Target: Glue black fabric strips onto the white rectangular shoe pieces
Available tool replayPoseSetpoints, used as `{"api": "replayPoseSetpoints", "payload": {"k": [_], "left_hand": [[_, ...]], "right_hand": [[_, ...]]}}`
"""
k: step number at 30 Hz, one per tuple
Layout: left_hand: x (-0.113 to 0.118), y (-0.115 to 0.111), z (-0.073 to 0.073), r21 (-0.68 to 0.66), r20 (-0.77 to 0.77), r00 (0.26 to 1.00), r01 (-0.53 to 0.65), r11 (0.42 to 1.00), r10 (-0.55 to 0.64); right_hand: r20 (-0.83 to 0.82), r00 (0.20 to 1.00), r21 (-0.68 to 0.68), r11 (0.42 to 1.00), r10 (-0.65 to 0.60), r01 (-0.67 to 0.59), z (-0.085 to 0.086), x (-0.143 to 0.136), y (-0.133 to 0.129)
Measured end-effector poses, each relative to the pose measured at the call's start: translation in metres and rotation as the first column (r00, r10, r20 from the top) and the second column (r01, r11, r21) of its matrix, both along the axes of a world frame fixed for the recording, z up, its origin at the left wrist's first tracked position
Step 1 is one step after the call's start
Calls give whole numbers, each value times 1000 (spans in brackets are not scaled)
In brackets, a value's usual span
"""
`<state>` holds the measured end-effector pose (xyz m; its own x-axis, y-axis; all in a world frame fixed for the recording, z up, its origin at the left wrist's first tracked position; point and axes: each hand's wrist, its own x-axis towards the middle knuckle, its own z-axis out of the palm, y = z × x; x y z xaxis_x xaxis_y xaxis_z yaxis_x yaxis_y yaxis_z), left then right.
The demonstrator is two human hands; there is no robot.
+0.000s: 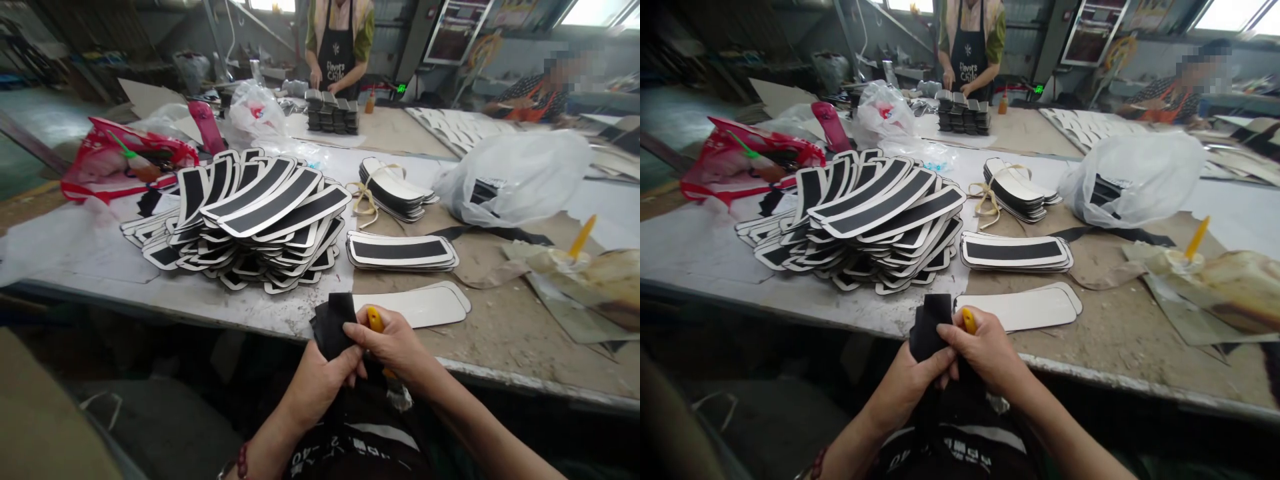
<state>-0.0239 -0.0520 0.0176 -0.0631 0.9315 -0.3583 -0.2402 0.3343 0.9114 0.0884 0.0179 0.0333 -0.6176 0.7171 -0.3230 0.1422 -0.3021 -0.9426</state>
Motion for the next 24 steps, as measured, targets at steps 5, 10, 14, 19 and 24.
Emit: {"api": "replayPoseSetpoints", "payload": {"k": [5,10,14,19,24], "left_hand": [[-2,-6,-5,-9,4,999,-47,999,47],[1,-13,-12,-57,-2,997,-74,996,74],[9,-17,-19,-75,20,996,-81,994,83],[16,-19,-20,-90,89,989,-108,990,116],[17,-23,-15,-125,212,964,-134,983,159]], "right_hand": [[79,995,261,965,-58,36,-2,7,-5],[96,945,261,924,-313,279,-5,13,-5],[67,933,185,923,-353,336,-8,16,-6],[92,908,375,859,-408,348,-12,18,-3],[39,896,457,806,-442,378,-5,20,2]]}}
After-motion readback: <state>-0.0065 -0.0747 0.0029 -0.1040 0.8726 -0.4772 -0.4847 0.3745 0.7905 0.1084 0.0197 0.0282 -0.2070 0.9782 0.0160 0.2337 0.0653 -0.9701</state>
